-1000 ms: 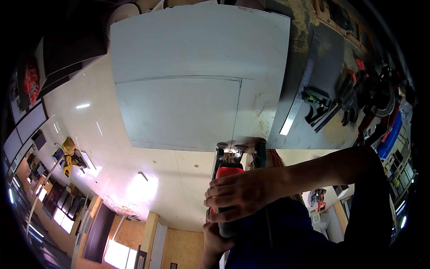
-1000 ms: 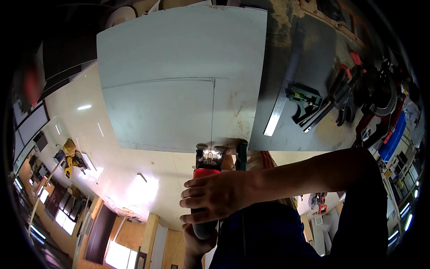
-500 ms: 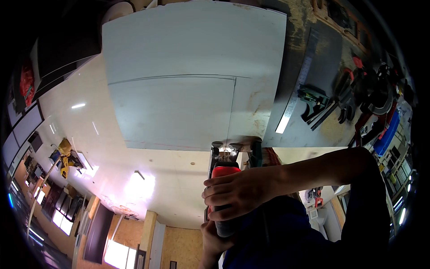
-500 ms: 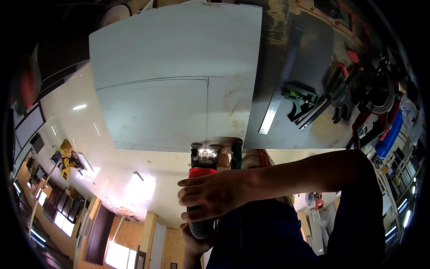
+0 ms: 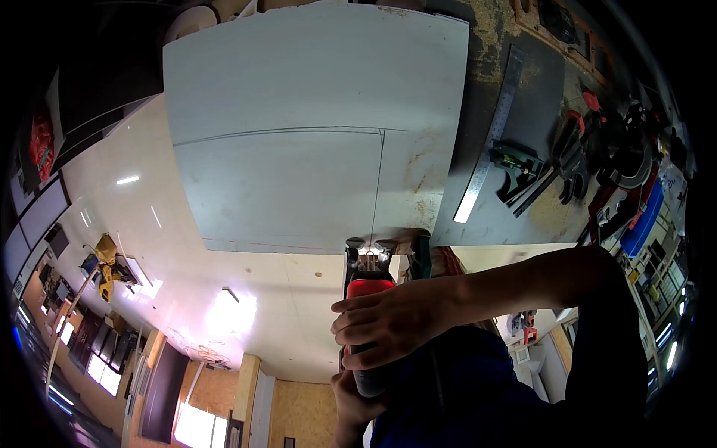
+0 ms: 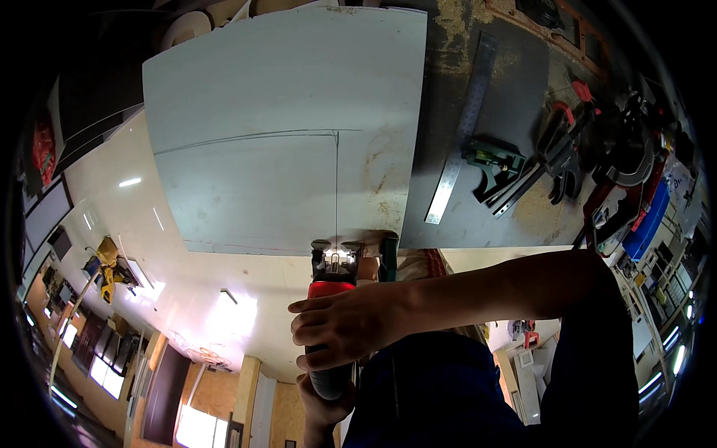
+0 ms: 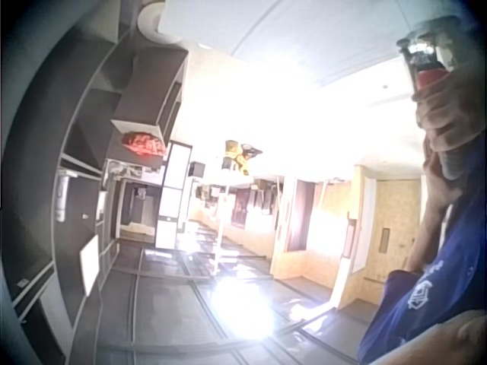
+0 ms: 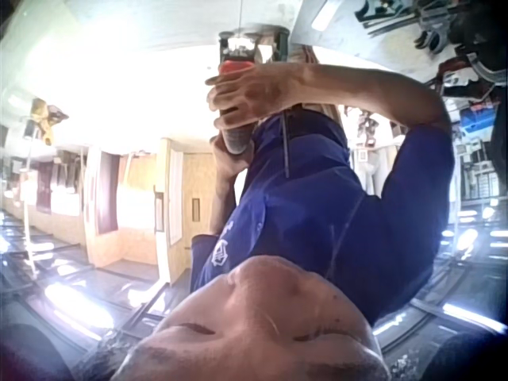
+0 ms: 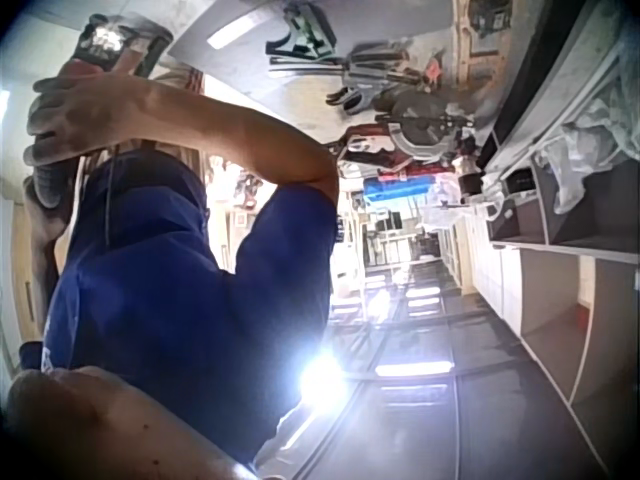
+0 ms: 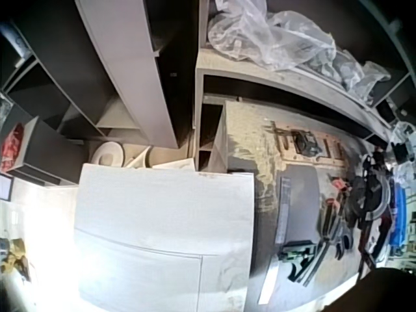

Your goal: The person measures and marks a white board with a ruler and pencil, then uses a jigsaw to cut along the marked line. The board is clamped to a workbench during cutting.

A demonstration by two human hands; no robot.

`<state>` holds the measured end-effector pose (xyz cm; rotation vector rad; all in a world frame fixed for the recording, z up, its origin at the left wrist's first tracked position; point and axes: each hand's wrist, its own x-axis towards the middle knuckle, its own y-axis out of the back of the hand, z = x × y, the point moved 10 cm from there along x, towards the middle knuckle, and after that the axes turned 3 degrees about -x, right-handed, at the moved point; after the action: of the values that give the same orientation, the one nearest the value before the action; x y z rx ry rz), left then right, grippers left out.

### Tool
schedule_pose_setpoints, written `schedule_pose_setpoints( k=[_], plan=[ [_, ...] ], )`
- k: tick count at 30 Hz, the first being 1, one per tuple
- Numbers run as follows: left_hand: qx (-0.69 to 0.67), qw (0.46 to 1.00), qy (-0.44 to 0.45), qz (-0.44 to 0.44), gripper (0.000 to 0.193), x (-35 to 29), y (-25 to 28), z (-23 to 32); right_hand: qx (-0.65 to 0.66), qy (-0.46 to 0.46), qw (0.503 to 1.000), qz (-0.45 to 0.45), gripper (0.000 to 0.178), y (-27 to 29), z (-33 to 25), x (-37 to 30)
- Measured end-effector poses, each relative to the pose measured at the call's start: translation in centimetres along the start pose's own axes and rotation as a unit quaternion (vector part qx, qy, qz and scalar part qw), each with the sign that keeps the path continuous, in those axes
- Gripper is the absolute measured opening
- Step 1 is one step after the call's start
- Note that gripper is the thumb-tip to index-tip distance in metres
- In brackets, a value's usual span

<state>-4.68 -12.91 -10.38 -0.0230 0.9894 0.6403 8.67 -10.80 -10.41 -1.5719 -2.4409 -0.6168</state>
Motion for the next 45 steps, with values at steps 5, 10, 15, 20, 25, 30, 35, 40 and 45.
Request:
schedule_pose_setpoints(
  k=[5, 10, 15, 20, 25, 30, 35, 40, 45],
  plan=[
    [0.008, 1.0, -0.001, 0.006, 0.033, 0.0, 0.1, -0.2, -0.005, 0.003, 1.0, -0.002, 0.073, -0.3, 0.1, 0.0],
    [0.009, 1.0, -0.007, 0.004, 0.032, 0.0, 0.1, 0.0, -0.008, 0.004, 1.0, -0.01, 0.075, -0.4, 0.1, 0.0],
    [0.021, 1.0, 0.002, 0.006, 0.033, 0.2, 0.1, 0.5, 0.002, 0.006, 1.0, -0.01, 0.077, -0.4, 0.1, 0.1],
    [0.021, 1.0, 0.009, -0.004, 0.037, 0.3, 0.1, 0.3, -0.003, 0.007, 1.0, -0.002, 0.077, -0.5, 0.1, 0.0],
    [0.012, 1.0, 0.005, 0.008, 0.033, 0.4, 0.1, 0.5, 0.005, 0.0, 1.0, -0.003, 0.072, -0.2, 0.2, 0.0],
    [0.009, 1.0, 0.006, 0.006, 0.032, 0.3, 0.1, 0.4, -0.006, 0.004, 1.0, -0.008, 0.076, -0.3, 0.2, 0.1],
    [0.016, 1.0, -0.004, 0.012, 0.034, 0.5, 0.2, 0.8, 0.002, 0.007, 1.0, 0.005, 0.075, -0.2, 0.3, 0.0],
    [0.026, 1.0, 0.0, 0.001, 0.033, 0.4, 0.1, 0.7, 0.007, 0.004, 1.0, 0.0, 0.066, -0.1, 0.4, 0.0],
    [0.03, 0.999, 0.009, -0.011, 0.034, 0.5, 0.1, 0.7, -0.009, 0.008, 1.0, -0.004, 0.061, 0.1, 0.4, 0.0]
  ],
)
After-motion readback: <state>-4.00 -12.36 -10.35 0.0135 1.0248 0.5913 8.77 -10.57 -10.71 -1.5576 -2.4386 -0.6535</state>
